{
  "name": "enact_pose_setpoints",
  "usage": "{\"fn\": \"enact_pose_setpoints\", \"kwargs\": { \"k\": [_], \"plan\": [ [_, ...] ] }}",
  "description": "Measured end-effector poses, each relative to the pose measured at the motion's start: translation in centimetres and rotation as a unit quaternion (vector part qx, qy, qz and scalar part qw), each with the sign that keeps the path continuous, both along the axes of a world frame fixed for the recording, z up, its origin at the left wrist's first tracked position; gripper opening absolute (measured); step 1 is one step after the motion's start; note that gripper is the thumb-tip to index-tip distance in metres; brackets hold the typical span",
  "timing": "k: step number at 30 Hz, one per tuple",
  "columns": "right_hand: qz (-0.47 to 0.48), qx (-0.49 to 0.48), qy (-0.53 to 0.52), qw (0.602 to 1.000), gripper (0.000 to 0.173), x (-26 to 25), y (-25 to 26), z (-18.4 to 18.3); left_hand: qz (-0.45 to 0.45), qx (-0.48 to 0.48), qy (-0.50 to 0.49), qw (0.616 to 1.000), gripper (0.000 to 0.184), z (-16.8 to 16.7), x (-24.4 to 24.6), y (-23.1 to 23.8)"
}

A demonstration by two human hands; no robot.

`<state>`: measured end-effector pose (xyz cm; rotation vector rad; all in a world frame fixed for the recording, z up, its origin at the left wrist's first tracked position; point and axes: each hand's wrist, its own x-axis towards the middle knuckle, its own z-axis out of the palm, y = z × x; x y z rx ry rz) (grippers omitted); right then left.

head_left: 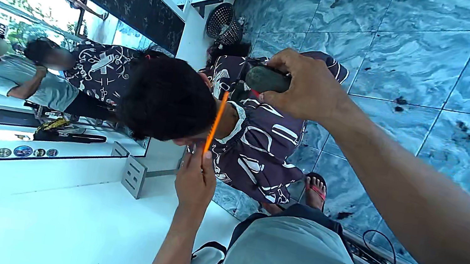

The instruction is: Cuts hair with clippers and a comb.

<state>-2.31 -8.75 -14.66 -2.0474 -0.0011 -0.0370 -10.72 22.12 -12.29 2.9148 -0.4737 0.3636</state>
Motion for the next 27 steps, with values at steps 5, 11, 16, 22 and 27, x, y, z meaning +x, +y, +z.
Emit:
{"fn": "enact_pose_setpoints", "kwargs": {
  "k": [5,11,16,22,27],
  "plan": [
    [0.11,-0.051,-0.035,0.992,0.049,0.3,0.8,-0.4,-0.044,0.045,-0.078,0.995,0.04,-0.6,-0.7,3.4],
    [0.161,-0.075,-0.063,0.982,0.047,1.0,2.5,0.6,-0.06,0.069,-0.203,0.975,0.03,3.4,0.6,2.1],
    [0.164,-0.081,-0.074,0.98,0.046,1.1,2.2,2.2,-0.065,0.073,-0.209,0.973,0.03,4.2,0.6,1.5],
    [0.197,-0.083,-0.1,0.972,0.045,0.4,2.8,4.1,-0.064,0.069,-0.204,0.974,0.03,4.0,0.6,1.4],
    [0.197,-0.106,-0.102,0.969,0.046,0.1,3.1,4.8,-0.065,0.071,-0.207,0.973,0.029,3.8,0.6,1.1]
  ]
}}
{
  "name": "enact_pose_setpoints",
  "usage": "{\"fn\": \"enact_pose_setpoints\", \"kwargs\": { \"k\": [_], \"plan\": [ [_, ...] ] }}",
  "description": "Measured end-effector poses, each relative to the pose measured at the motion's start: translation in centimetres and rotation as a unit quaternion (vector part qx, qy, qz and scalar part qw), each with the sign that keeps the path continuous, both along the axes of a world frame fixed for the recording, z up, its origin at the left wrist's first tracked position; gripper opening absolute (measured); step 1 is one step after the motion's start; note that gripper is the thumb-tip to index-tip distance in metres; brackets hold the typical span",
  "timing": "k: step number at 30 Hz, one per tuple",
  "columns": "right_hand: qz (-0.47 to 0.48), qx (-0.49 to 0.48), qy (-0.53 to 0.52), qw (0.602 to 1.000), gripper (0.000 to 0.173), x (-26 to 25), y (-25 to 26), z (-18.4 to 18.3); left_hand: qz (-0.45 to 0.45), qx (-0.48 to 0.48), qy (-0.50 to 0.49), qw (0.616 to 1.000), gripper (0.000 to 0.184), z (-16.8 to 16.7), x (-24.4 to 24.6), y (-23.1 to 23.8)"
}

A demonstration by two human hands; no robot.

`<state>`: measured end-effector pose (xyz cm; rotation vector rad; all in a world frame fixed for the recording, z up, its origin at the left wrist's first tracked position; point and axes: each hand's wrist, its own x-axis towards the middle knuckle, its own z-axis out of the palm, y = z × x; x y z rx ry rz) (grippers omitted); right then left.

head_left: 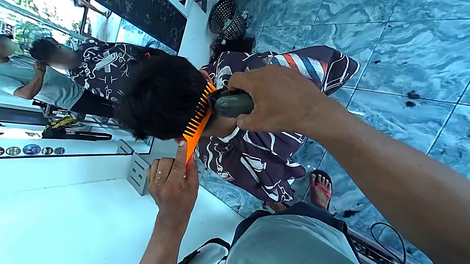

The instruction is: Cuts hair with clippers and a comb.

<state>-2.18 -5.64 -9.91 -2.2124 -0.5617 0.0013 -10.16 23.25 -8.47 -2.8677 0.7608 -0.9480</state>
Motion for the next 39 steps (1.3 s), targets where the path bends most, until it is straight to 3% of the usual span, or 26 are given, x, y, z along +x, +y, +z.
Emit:
{"fn": "enact_pose_setpoints", "kwargs": {
  "k": [3,5,7,9,13,16,24,30,39],
  "plan": [
    [0.03,0.047,-0.017,0.998,0.042,-0.2,0.3,-0.1,-0.001,-0.046,0.013,0.999,0.033,0.9,0.0,0.0],
    [0.002,0.04,0.009,0.999,0.04,-0.5,-0.6,-0.6,0.031,-0.151,0.04,0.987,0.039,2.8,0.2,-0.7],
    [-0.07,0.057,0.064,0.994,0.043,-0.4,-1.7,-2.2,0.055,-0.297,0.107,0.947,0.034,3.8,0.9,-2.1],
    [-0.138,0.123,0.106,0.977,0.049,0.0,-2.3,-4.5,0.083,-0.355,0.197,0.91,0.039,3.0,1.2,-3.5],
    [-0.19,0.227,0.131,0.946,0.055,0.4,-2.5,-7.3,0.085,-0.136,0.241,0.957,0.04,-2.7,-0.1,-2.2],
    [-0.162,0.177,0.116,0.964,0.054,0.6,-2.2,-7.3,0.058,-0.043,0.198,0.978,0.046,-5.5,-1.9,-0.3],
    [0.007,0.0,0.07,0.998,0.05,3.4,-1.4,-4.5,0.048,-0.037,0.05,0.997,0.035,-2.0,-0.6,-1.3],
    [0.023,-0.017,0.033,0.999,0.047,4.0,-1.5,-2.3,0.038,-0.039,0.037,0.998,0.033,-1.5,-0.8,-1.9],
    [0.051,0.052,-0.006,0.997,0.046,3.2,-0.9,-2.2,0.028,-0.06,0.03,0.997,0.035,-1.4,-0.8,-2.0]
  ]
}}
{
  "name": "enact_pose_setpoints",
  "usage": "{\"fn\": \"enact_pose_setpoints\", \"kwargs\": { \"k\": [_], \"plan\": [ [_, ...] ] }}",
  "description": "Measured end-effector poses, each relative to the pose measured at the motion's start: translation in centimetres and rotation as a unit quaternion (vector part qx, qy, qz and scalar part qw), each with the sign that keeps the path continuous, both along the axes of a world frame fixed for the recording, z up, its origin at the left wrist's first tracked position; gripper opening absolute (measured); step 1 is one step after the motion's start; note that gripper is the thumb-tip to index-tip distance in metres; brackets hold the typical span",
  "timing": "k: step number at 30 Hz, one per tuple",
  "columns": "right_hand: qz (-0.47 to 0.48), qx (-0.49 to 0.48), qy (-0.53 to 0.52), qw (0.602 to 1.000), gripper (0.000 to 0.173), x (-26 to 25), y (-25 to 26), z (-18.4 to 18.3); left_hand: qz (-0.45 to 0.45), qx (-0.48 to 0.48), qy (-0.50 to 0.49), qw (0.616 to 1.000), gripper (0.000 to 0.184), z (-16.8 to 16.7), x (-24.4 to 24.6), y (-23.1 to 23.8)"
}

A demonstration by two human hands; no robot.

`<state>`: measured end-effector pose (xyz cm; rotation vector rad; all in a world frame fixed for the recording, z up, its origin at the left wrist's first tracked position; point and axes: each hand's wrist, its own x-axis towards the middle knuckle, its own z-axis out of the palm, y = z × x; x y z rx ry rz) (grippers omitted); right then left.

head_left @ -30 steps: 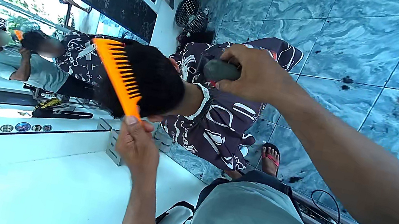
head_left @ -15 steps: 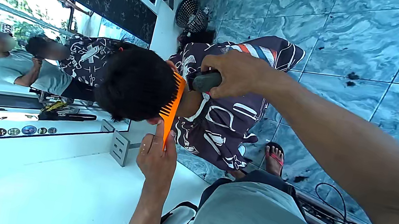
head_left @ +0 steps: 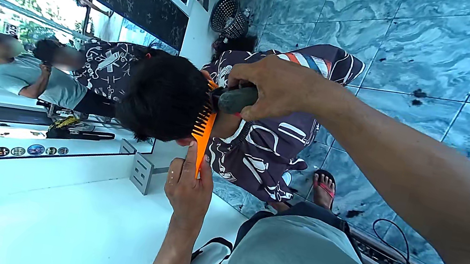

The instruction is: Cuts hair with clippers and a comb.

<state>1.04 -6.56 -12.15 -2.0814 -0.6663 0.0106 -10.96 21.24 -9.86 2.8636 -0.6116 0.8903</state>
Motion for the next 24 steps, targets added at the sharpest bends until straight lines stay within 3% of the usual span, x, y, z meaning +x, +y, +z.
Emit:
{"fn": "enact_pose_setpoints", "kwargs": {
  "k": [4,6,8,10,12,16,20,24],
  "plan": [
    [-0.047,0.052,0.042,0.997,0.046,-0.8,-1.0,-1.7,0.014,-0.163,0.02,0.986,0.041,3.6,0.8,0.2],
    [-0.113,0.1,0.089,0.985,0.05,-1.1,-1.8,-3.6,0.002,-0.287,0.064,0.956,0.031,4.8,1.7,-0.7],
    [-0.161,0.181,0.143,0.96,0.054,-1.3,-2.2,-5.2,0.027,-0.343,0.138,0.929,0.036,4.7,2.2,-2.2],
    [-0.196,0.256,0.181,0.929,0.055,-1.7,-2.1,-6.4,0.061,-0.288,0.209,0.933,0.04,3.1,2.0,-3.1],
    [-0.222,0.286,0.199,0.911,0.056,-2.2,-2.0,-7.0,0.079,-0.174,0.247,0.95,0.042,0.3,0.9,-2.9],
    [-0.208,0.229,0.176,0.935,0.057,-2.4,-1.7,-7.5,0.021,-0.018,0.196,0.98,0.046,-4.3,-1.9,0.6],
    [-0.114,0.088,0.115,0.983,0.052,-2.7,-0.5,-5.6,0.002,0.041,0.099,0.994,0.039,-3.1,-1.0,3.9],
    [-0.09,0.02,0.079,0.993,0.049,-3.1,1.5,-4.1,-0.006,0.09,-0.012,0.996,0.031,-0.7,0.6,4.6]
  ]
}}
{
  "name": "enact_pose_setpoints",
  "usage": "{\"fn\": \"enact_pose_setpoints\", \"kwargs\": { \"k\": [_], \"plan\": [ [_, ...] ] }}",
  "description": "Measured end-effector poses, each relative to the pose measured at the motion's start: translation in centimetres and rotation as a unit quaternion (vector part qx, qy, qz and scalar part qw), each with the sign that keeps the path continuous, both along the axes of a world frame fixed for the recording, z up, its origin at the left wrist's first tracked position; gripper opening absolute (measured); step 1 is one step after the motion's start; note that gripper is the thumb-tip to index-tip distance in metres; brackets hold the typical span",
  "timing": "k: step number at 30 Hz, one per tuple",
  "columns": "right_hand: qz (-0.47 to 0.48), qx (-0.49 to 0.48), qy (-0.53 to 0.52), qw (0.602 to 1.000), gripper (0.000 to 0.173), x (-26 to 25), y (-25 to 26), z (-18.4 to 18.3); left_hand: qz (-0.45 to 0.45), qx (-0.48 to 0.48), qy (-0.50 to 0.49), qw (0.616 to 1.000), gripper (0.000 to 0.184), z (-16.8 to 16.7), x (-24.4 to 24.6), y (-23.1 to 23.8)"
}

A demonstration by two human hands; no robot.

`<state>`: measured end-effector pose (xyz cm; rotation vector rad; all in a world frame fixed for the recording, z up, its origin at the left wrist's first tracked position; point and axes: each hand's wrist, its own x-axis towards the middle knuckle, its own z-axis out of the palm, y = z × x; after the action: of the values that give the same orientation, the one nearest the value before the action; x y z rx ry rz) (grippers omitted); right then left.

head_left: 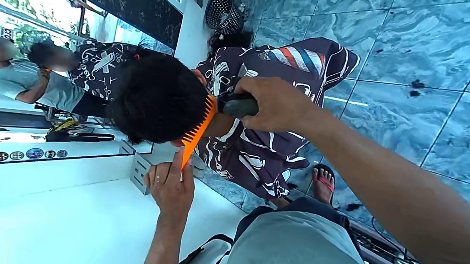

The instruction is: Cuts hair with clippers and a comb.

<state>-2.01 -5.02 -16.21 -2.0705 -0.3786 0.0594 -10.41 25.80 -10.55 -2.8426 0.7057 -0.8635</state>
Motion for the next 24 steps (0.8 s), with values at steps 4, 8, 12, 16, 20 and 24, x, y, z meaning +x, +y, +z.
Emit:
{"fn": "enact_pose_setpoints", "kwargs": {
  "k": [4,8,12,16,20,24],
  "plan": [
    [-0.014,-0.004,-0.019,1.0,0.051,-0.7,1.0,0.5,-0.024,0.002,-0.033,0.999,0.026,0.5,0.3,-0.1],
    [-0.018,0.03,-0.05,0.998,0.051,-1.4,2.2,0.7,-0.025,0.002,-0.03,0.999,0.026,0.4,0.2,-0.1],
    [-0.004,0.058,-0.056,0.997,0.052,-1.9,2.8,0.7,-0.027,0.0,-0.034,0.999,0.026,0.4,0.3,-0.1],
    [-0.002,0.072,-0.046,0.996,0.052,-1.7,2.7,0.7,-0.035,-0.007,-0.001,0.999,0.028,0.4,0.4,0.1],
    [-0.032,0.087,0.003,0.996,0.048,-1.8,1.7,-0.2,-0.04,-0.095,0.277,0.955,0.037,0.8,0.1,2.7],
    [-0.063,0.055,0.043,0.996,0.05,-1.8,0.5,-1.7,-0.05,-0.091,0.164,0.981,0.035,0.2,0.0,2.1]
  ]
}}
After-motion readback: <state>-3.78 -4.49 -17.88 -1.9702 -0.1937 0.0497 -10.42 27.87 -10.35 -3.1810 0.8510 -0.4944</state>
